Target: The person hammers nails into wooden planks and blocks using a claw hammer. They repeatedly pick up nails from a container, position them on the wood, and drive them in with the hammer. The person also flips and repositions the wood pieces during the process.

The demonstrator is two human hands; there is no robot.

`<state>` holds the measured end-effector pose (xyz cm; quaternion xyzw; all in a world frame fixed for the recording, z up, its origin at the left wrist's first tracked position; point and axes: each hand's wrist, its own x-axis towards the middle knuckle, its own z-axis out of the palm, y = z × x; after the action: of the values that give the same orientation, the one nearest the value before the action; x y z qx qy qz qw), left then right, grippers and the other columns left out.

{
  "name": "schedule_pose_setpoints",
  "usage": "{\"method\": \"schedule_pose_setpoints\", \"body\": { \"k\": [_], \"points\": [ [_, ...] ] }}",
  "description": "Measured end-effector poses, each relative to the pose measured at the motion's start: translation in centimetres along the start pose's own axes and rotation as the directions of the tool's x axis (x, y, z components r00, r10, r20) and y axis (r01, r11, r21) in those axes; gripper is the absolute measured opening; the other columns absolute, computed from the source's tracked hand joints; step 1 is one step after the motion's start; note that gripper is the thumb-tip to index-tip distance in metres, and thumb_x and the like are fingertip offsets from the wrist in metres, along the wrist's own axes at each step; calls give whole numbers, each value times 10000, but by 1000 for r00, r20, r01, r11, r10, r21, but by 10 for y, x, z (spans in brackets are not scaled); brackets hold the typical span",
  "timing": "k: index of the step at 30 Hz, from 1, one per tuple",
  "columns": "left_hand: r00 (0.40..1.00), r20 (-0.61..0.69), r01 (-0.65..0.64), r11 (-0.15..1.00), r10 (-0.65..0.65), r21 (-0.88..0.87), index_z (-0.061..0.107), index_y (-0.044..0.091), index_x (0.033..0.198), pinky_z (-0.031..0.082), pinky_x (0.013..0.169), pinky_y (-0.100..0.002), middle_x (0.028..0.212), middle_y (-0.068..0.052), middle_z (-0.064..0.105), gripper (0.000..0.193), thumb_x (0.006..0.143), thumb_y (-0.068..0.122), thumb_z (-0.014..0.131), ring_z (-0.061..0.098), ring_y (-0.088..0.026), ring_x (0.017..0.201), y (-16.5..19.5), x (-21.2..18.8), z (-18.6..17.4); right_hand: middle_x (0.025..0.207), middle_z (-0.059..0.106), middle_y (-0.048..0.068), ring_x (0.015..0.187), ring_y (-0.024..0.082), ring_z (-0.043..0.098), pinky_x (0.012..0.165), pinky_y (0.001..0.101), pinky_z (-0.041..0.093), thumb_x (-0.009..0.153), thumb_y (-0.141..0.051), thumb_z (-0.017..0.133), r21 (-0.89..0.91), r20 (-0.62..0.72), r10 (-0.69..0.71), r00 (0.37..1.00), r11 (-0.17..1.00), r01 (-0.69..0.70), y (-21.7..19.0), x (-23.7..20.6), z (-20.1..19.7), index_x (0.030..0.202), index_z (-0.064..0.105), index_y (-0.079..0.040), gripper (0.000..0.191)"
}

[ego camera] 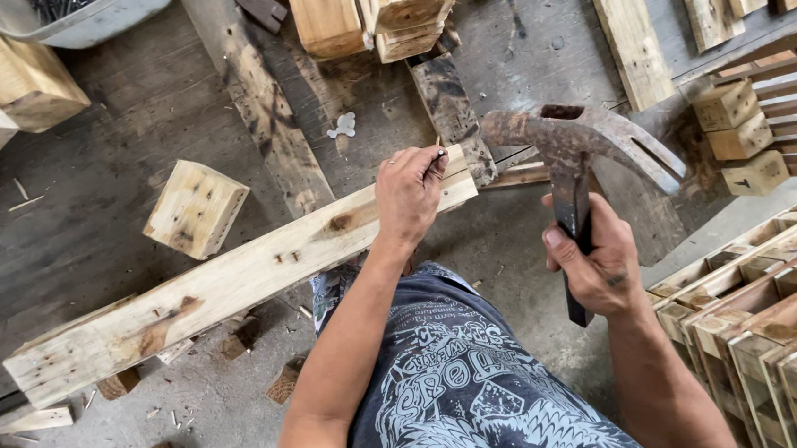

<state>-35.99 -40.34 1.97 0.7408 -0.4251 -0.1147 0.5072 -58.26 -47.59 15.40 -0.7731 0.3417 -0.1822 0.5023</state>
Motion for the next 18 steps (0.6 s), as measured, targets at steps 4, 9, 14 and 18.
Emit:
{"method": "schedule_pose_setpoints", "body": {
  "k": [4,9,14,18],
  "points": [
    [998,-28,-57,998,57,28,742,99,1009,508,802,-375,917,-34,734,103,911,123,759,692,-245,894,0,0,3,742,618,39,582,107,608,507,268,499,1000,-116,651,-114,9,30,999,993,-29,-13,3,-6,1258,575,28,305],
    [995,-8,-98,995,98,16,733,109,1027,524,797,-369,944,-32,736,216,843,-4,729,694,-245,880,-3,-2,0,752,637,15,579,81,612,484,244,493,1002,-123,648,-166,59,-94,994,981,103,-34,16,-14,1337,479,31,406],
    [996,-44,-83,996,82,-12,714,102,1041,538,818,-381,952,-50,724,251,829,-32,725,688,-275,887,-3,-5,1,796,632,15,593,68,597,493,234,487,1020,-113,629,-145,86,-231,969,959,242,-55,27,-22,1330,458,27,381],
    [997,-31,-73,997,72,-27,702,95,1044,532,822,-389,956,-53,716,268,818,-48,715,684,-283,899,-4,-7,1,751,595,33,568,84,563,486,249,448,1021,-133,645,-289,130,-175,976,935,206,-50,33,-13,1315,462,35,385]
  ]
}}
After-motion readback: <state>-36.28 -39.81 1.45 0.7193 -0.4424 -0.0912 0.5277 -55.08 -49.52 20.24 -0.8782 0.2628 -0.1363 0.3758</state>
